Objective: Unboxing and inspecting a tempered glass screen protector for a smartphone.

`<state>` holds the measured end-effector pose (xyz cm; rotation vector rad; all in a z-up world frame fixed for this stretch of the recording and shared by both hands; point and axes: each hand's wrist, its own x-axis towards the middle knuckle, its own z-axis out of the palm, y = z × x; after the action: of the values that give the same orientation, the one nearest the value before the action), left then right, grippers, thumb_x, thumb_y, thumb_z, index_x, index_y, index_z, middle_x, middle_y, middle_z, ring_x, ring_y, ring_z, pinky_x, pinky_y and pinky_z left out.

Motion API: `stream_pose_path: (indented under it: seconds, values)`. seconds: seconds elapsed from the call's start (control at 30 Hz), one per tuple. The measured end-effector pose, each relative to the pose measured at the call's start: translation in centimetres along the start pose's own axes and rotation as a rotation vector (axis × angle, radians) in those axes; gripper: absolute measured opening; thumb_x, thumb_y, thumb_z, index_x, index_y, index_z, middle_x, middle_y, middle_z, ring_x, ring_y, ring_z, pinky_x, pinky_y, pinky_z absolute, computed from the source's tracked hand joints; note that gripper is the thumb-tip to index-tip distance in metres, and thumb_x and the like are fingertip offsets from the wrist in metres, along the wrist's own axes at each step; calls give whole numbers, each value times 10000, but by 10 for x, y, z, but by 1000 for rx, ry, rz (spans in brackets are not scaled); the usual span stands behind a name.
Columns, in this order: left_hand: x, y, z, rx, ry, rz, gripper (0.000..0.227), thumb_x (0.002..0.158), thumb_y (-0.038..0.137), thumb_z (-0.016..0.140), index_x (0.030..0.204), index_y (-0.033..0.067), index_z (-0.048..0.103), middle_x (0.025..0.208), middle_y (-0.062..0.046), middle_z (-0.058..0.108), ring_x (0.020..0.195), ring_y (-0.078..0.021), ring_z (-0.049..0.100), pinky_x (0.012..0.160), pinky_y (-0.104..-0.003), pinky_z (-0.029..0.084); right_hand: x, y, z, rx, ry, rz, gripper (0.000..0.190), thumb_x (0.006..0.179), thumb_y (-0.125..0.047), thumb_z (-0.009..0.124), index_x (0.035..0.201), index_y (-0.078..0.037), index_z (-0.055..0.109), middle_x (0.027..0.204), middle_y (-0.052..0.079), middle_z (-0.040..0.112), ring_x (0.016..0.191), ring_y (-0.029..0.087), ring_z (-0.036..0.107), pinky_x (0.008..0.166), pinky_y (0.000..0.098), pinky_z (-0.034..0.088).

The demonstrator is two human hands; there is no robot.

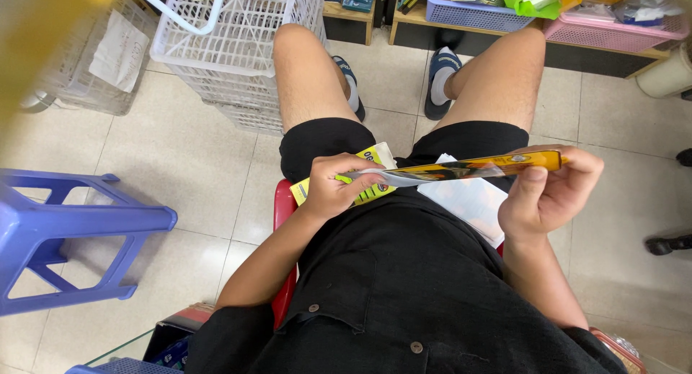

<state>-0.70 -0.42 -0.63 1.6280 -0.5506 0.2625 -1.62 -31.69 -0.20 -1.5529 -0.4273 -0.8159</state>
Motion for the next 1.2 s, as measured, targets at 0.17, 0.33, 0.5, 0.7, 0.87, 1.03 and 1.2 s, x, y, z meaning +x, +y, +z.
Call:
stream_pose_path:
  seconds: [0.17, 0.33, 0.5, 0.7, 0.87, 1.03, 1.2]
  values:
    - [2, 5, 2, 72, 74, 45, 145, 895, 103, 826, 970, -5, 765, 908, -115, 778, 792, -156, 767, 732, -248, 589, 22, -27, 12, -106, -79, -11, 312, 1187, -188, 587, 1332, -8, 378, 1091, 95, 515, 873, 154, 602, 794, 230, 530]
    - [3, 27, 3, -15, -1, 62, 140, 917, 113, 811, 1005, 16, 760, 950, -106, 784, 832, -152, 776, 770, -254, 607, 3, -9, 3, -207, -190, -137, 320, 1222, -85, 595, 1371, 32, 337, 1199, 144, 468, 1018, 208, 554, 949, 262, 514]
    - [0, 39, 2, -3, 8, 74, 132, 918, 117, 805, 1008, 28, 768, 950, -94, 784, 825, -166, 772, 766, -257, 595, 24, -52, 35, -137, -431, -109, 206, 1043, -22, 660, 1185, -8, 511, 1138, 192, 662, 1042, 259, 692, 971, 316, 574]
    - [-1, 45, 2, -13, 9, 114, 162, 933, 137, 795, 1054, 34, 762, 973, -97, 779, 863, -186, 779, 803, -268, 598, 27, -77, 67, -213, -630, -125, 443, 776, -125, 836, 1129, 31, 618, 1023, 163, 727, 960, 238, 737, 884, 319, 582]
    - [7, 55, -6, 83, -101, 95, 221, 926, 192, 800, 1080, 40, 758, 1051, -106, 778, 981, -210, 764, 894, -309, 597, 36, -79, 69, -366, -666, 10, 354, 787, -91, 846, 1093, 14, 701, 871, 107, 733, 758, 181, 714, 704, 300, 561]
    - [3, 20, -14, 481, -171, -75, 461, 840, 265, 832, 1216, 70, 650, 1247, -109, 713, 1113, -272, 671, 976, -398, 536, 23, -19, 22, -379, -506, 24, 167, 912, -82, 810, 983, -7, 678, 901, 93, 717, 735, 134, 678, 655, 265, 520]
    - [-4, -2, -6, 711, -376, -119, 834, 591, 288, 929, 1297, 112, 522, 1420, -161, 494, 1254, -376, 537, 959, -503, 462, 6, 13, 4, -302, -261, 188, 226, 1084, -135, 740, 1077, -9, 553, 911, 56, 660, 793, 80, 609, 741, 221, 499]
